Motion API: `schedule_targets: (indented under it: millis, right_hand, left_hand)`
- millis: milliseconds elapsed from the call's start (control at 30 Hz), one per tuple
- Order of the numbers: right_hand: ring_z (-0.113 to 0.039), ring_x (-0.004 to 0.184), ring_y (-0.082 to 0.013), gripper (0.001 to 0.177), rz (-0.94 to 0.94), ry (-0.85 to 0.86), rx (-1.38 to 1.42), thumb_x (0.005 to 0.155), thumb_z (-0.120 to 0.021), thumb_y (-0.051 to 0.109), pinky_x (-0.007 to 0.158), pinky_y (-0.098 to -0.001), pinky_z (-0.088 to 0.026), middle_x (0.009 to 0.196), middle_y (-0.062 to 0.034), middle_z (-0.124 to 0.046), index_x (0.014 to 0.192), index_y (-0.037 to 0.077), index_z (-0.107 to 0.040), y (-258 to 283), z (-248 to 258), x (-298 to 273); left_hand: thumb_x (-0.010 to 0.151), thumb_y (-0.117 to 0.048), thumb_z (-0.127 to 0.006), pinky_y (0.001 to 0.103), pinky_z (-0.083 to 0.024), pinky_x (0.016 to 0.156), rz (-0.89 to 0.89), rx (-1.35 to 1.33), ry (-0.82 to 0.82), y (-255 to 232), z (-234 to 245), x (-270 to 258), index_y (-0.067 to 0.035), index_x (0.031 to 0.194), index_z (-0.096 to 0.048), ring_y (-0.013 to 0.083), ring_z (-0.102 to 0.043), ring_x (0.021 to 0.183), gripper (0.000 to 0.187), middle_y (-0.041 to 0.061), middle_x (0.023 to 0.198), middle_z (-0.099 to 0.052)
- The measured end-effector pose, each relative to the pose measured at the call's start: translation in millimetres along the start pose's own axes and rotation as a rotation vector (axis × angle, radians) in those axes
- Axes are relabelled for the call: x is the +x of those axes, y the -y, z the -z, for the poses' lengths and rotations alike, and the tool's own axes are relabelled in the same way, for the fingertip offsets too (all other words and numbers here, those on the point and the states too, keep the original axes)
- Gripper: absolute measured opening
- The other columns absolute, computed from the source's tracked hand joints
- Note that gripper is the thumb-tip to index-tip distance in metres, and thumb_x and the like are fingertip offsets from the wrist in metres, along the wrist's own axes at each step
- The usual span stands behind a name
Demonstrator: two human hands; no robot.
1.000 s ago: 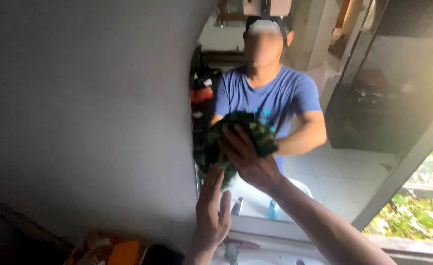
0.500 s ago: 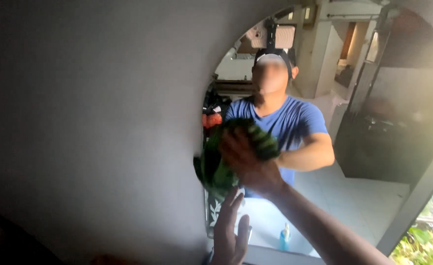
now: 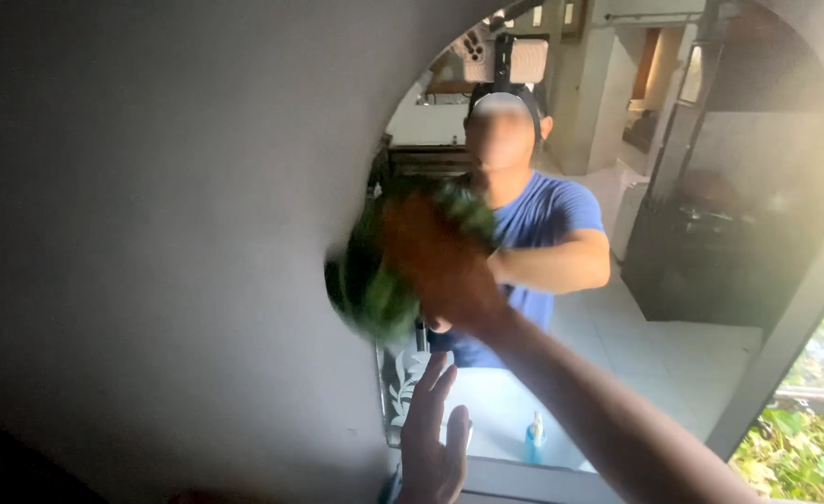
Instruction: Cleaning a bathroom mirror using a cloth.
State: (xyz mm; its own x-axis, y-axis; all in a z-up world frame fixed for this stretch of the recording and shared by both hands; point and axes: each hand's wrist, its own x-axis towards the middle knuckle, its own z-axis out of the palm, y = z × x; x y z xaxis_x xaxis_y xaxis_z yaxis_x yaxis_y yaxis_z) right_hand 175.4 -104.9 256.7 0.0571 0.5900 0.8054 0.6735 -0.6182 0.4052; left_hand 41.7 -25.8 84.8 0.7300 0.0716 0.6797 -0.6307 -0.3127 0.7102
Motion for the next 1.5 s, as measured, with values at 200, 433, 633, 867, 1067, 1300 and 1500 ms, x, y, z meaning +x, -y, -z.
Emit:
schedule_targets:
  millis: [200,433,633,867,1067,1300,1500]
  right_hand:
    - [-0.039,0.15,-0.0364,0.054,0.054,0.041,0.055,0.086,-0.063,0.012,0.122,-0.0525,-0.036,0.158,-0.0146,-0.046,0.14,0.01,-0.062,-22,17,-33]
    - [-0.038,0.148,-0.0414,0.052,-0.258,-0.225,-0.149,0.086,-0.064,0.007,0.121,-0.0526,-0.033,0.156,-0.0193,-0.046,0.138,0.013,-0.062,-45,52,-14]
    - [-0.042,0.147,-0.036,0.055,-0.144,0.029,0.027,0.089,-0.061,0.01,0.117,-0.0535,-0.035,0.158,-0.0158,-0.045,0.144,0.01,-0.058,-12,10,-36]
    - [-0.036,0.151,-0.0409,0.053,-0.106,-0.115,0.027,0.092,-0.062,0.006,0.123,-0.0535,-0.037,0.16,-0.0187,-0.042,0.145,0.01,-0.061,-74,65,-7]
    - [-0.036,0.147,-0.0469,0.051,-0.183,-0.185,-0.134,0.083,-0.065,0.009,0.12,-0.0592,-0.03,0.155,-0.0228,-0.043,0.135,0.006,-0.065,-67,83,-20]
    - [-0.037,0.149,-0.0439,0.052,-0.049,-0.084,-0.105,0.085,-0.066,0.007,0.124,-0.0554,-0.031,0.158,-0.0219,-0.044,0.137,0.008,-0.066,-97,87,0]
    - [-0.033,0.155,-0.0412,0.06,-0.369,-0.249,-0.234,0.09,-0.059,-0.007,0.131,-0.0541,-0.03,0.162,-0.0195,-0.041,0.147,0.01,-0.061,-133,137,1]
  left_hand:
    - [0.099,-0.014,-0.058,0.045,-0.049,0.112,-0.009,0.117,0.007,8,-4,-3,-0.001,0.146,-0.052,0.0352,-0.047,0.148,0.049,0.022,0.159,-0.046]
    - [0.098,-0.008,-0.057,0.049,-0.044,0.116,-0.039,-0.026,-0.016,32,-19,-6,0.0,0.145,-0.053,0.0372,-0.043,0.151,0.048,0.023,0.158,-0.046]
    - [0.094,-0.011,-0.058,0.049,-0.041,0.117,0.011,0.12,0.06,44,-32,-6,-0.003,0.145,-0.052,0.0345,-0.044,0.148,0.052,0.02,0.157,-0.047]
    - [0.1,-0.016,-0.053,0.05,-0.039,0.117,-0.009,0.196,0.046,29,-26,-4,0.0,0.144,-0.051,0.0373,-0.044,0.148,0.047,0.024,0.156,-0.046]
    - [0.099,-0.019,-0.055,0.05,-0.04,0.117,-0.259,0.245,0.056,155,-62,3,0.001,0.146,-0.052,0.0396,-0.047,0.146,0.051,0.026,0.155,-0.048]
    - [0.103,-0.022,-0.055,0.049,-0.044,0.116,-0.255,0.189,0.07,78,-68,7,0.0,0.143,-0.053,0.0403,-0.047,0.147,0.046,0.026,0.155,-0.05]
    - [0.103,-0.023,-0.056,0.05,-0.044,0.115,-0.314,0.237,0.076,121,-68,7,0.001,0.146,-0.049,0.0426,-0.046,0.146,0.05,0.029,0.155,-0.046]
